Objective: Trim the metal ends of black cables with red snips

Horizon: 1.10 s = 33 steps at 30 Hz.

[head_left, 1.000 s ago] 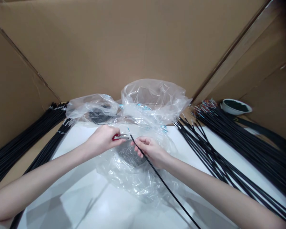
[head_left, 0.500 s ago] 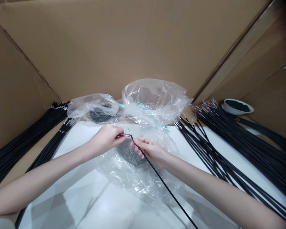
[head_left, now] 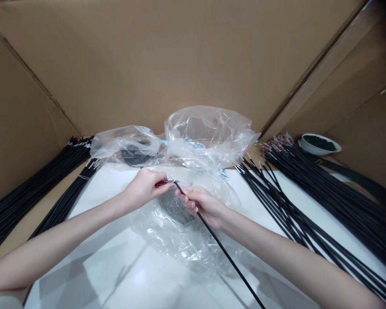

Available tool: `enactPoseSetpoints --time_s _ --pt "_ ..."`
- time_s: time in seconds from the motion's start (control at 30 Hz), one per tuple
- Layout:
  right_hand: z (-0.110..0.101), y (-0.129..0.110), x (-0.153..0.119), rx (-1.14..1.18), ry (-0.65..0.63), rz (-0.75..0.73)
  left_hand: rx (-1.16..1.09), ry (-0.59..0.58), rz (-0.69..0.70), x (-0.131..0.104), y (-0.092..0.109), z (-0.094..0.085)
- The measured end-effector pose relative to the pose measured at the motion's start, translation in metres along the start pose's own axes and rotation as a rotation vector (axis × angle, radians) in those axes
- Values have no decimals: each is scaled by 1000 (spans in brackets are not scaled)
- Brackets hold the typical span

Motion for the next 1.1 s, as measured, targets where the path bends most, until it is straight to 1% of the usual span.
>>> enactPoseSetpoints --time_s 0.1,0.2,0.3,0.4,0.53,0.7,0.87,0.93,1.0,1.1 --pt "-3 1 2 -10 37 3 17 -21 5 0 -3 -2" --pt "-5 0 3 -58 58 -57 25 -14 0 -2 -3 -4" --pt "-3 -1 3 -110 75 -97 13 10 -3 -4 -2 -4" --pt "-1 -1 3 -122 99 -85 -4 53 0 -5 1 -1" --pt "2 -1 3 -74 79 -49 -16 104 1 -6 4 3" --pt "3 1 2 -32 78 -33 -59 118 35 -5 3 6" --pt "-3 3 2 14 114 -67 -35 120 44 -4 -4 0" --pt "-7 4 2 42 107 -77 -40 122 39 -5 -5 -3" --pt "-8 4 2 80 76 -74 -77 154 29 -7 -5 -4" --pt "-7 4 1 122 47 -61 -138 219 19 -10 -3 0"
Point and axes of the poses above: each hand's wrist, its own x-axis towards the middle knuckle, its own z-axis out of the palm, y = z × x, the point moved 1 cm from there along x, towards the middle knuckle, and after that the axes turned 1 degree about x, right-handed, at the moved point
